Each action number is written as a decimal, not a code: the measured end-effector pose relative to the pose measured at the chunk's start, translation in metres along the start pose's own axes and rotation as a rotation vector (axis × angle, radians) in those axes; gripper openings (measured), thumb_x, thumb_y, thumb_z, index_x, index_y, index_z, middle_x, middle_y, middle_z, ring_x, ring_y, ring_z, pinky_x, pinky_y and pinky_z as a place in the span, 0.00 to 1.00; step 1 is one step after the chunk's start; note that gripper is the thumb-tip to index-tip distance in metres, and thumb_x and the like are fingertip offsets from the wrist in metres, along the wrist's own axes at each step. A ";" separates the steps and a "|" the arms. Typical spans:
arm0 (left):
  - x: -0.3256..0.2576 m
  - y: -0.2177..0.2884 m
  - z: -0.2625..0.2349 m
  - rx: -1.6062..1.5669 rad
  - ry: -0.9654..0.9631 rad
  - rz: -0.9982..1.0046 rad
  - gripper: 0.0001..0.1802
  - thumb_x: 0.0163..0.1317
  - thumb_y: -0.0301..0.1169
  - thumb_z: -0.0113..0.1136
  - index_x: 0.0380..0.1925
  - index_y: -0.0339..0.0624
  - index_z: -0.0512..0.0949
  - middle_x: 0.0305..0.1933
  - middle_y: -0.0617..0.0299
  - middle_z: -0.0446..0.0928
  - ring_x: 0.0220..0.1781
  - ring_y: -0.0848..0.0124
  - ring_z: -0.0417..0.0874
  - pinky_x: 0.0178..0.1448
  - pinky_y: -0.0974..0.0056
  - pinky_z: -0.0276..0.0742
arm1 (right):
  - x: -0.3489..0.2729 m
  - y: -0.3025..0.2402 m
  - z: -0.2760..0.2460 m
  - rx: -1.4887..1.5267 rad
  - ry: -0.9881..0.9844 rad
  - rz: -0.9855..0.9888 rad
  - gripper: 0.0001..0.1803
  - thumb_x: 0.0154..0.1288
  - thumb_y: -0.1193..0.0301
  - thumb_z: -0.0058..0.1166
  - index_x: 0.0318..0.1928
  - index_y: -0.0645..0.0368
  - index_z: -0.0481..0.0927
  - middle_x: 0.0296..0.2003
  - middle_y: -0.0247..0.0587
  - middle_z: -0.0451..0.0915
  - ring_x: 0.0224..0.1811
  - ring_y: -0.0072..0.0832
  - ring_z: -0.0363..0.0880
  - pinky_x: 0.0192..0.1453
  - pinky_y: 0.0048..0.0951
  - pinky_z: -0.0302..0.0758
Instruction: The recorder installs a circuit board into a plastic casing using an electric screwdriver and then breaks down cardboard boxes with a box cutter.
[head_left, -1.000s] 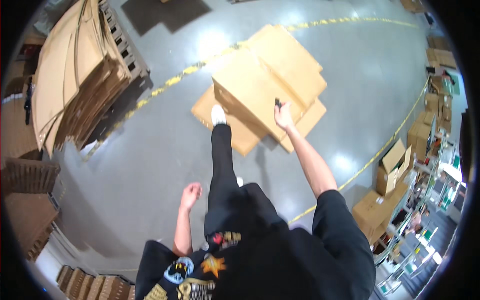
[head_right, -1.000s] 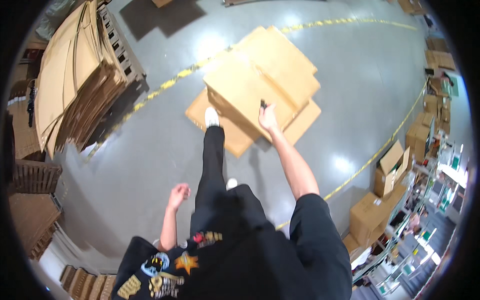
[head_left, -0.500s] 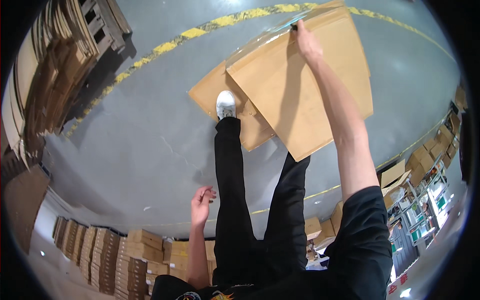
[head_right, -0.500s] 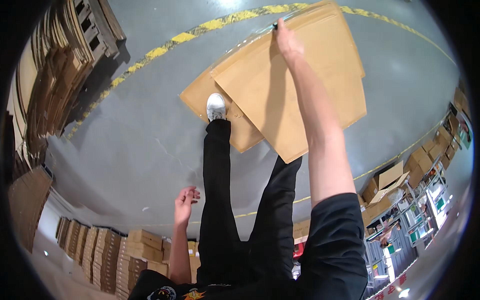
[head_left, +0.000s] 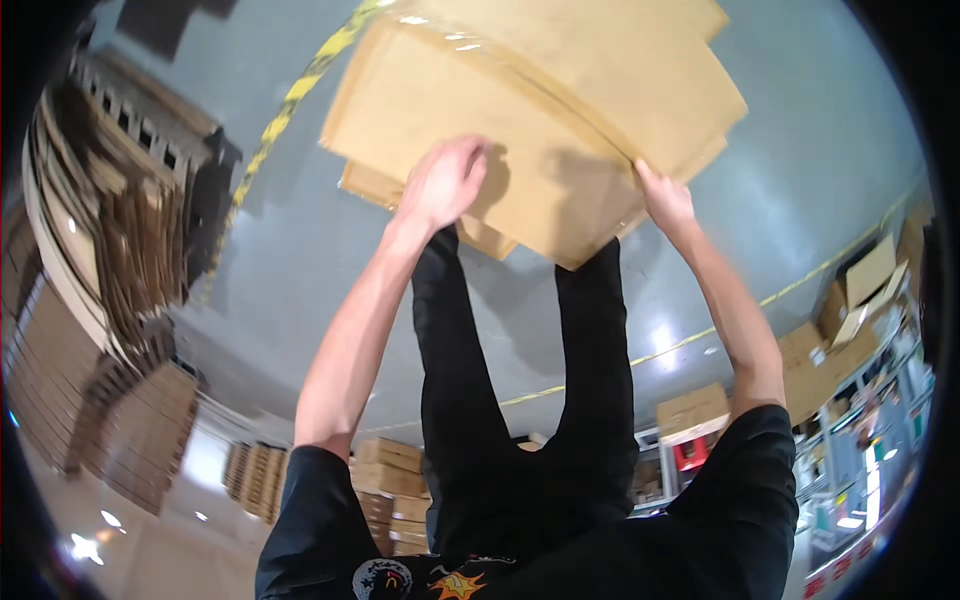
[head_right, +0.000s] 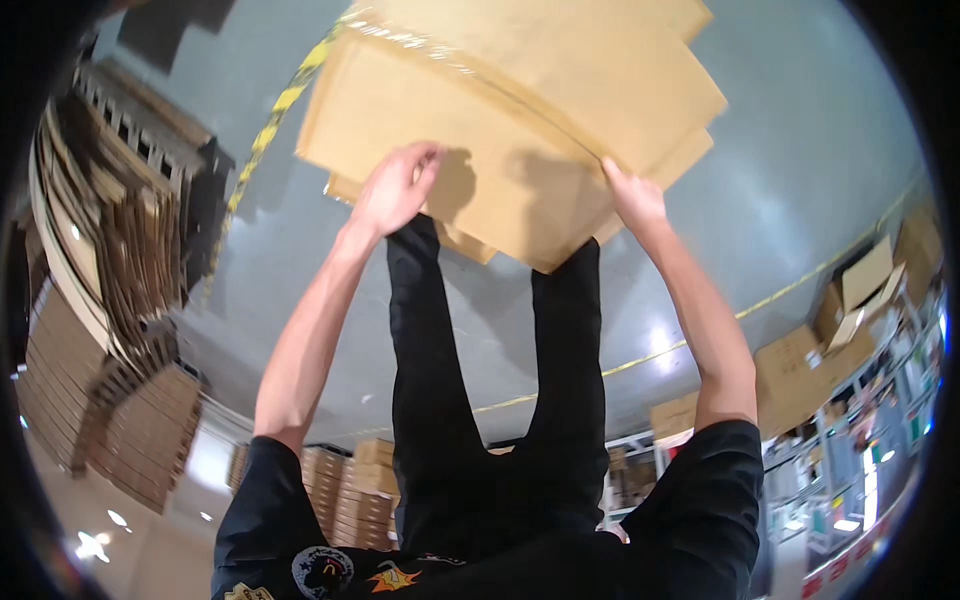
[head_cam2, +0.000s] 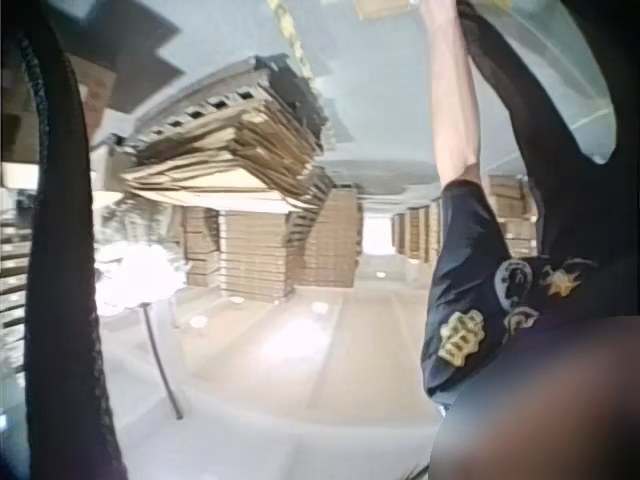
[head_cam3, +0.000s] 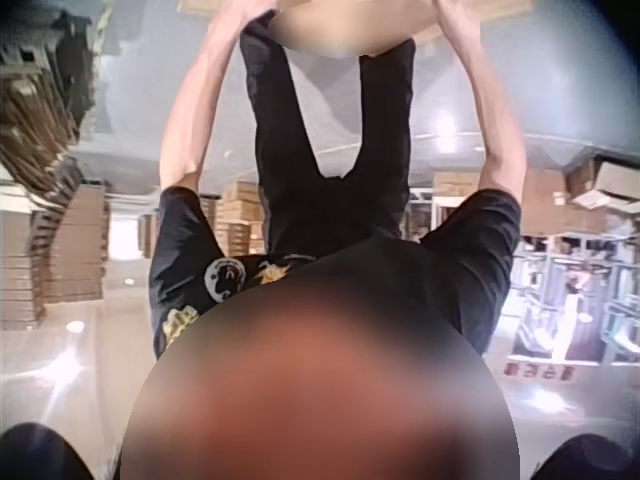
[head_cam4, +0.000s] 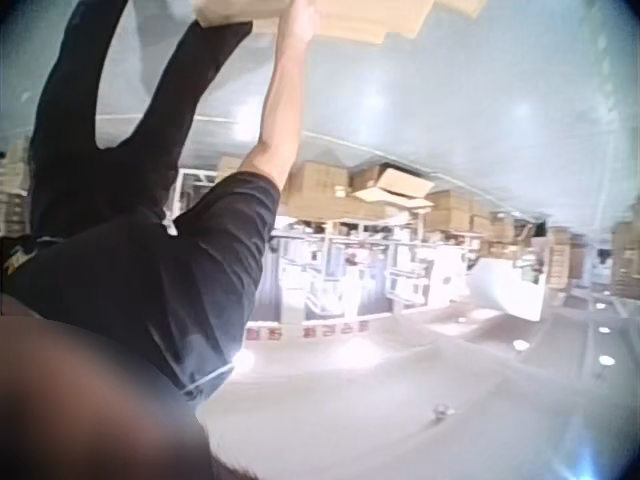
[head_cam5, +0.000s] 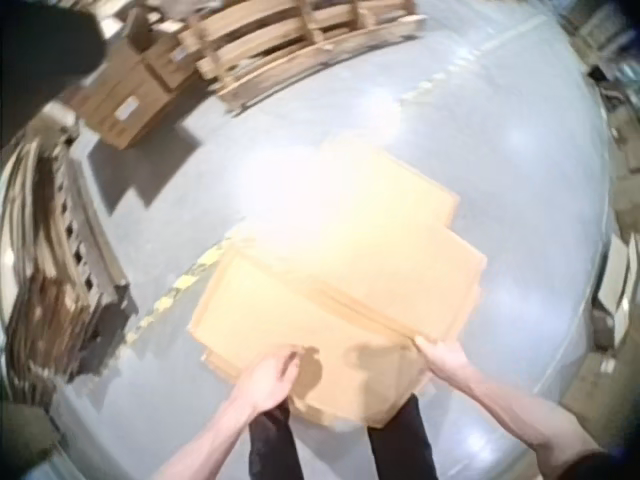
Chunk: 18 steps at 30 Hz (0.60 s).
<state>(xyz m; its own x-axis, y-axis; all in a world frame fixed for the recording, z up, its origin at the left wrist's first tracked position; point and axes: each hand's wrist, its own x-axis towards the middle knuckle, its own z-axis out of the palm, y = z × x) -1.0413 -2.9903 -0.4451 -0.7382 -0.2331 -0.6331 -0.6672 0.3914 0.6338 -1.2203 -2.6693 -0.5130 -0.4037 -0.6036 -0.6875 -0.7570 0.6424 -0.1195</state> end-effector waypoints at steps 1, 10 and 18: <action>0.026 0.019 0.013 0.123 -0.049 0.086 0.16 0.59 0.31 0.49 0.47 0.40 0.75 0.50 0.52 0.76 0.56 0.59 0.74 0.59 0.55 0.69 | -0.034 0.028 0.017 0.011 -0.070 0.069 0.15 0.66 0.69 0.41 0.53 0.47 0.65 0.29 0.53 0.80 0.30 0.50 0.80 0.33 0.49 0.76; 0.088 0.058 0.154 0.917 0.108 0.384 0.36 0.48 0.41 0.63 0.58 0.48 0.63 0.58 0.56 0.67 0.64 0.57 0.63 0.64 0.47 0.59 | -0.148 0.097 0.087 0.856 0.203 0.599 0.16 0.69 0.60 0.43 0.51 0.53 0.63 0.31 0.56 0.79 0.35 0.57 0.77 0.36 0.51 0.72; 0.066 0.087 0.133 0.857 -0.277 0.273 0.25 0.49 0.54 0.63 0.30 0.41 0.77 0.36 0.54 0.77 0.47 0.57 0.75 0.52 0.51 0.64 | -0.070 0.018 0.081 1.141 0.494 0.388 0.11 0.68 0.67 0.44 0.48 0.55 0.65 0.39 0.54 0.78 0.40 0.54 0.77 0.41 0.50 0.73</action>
<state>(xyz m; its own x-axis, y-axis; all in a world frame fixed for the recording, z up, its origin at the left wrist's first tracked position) -1.1343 -2.8534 -0.4907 -0.7347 0.1404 -0.6637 -0.0921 0.9487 0.3026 -1.1641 -2.5769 -0.5251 -0.8262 -0.2412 -0.5091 0.2136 0.7021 -0.6793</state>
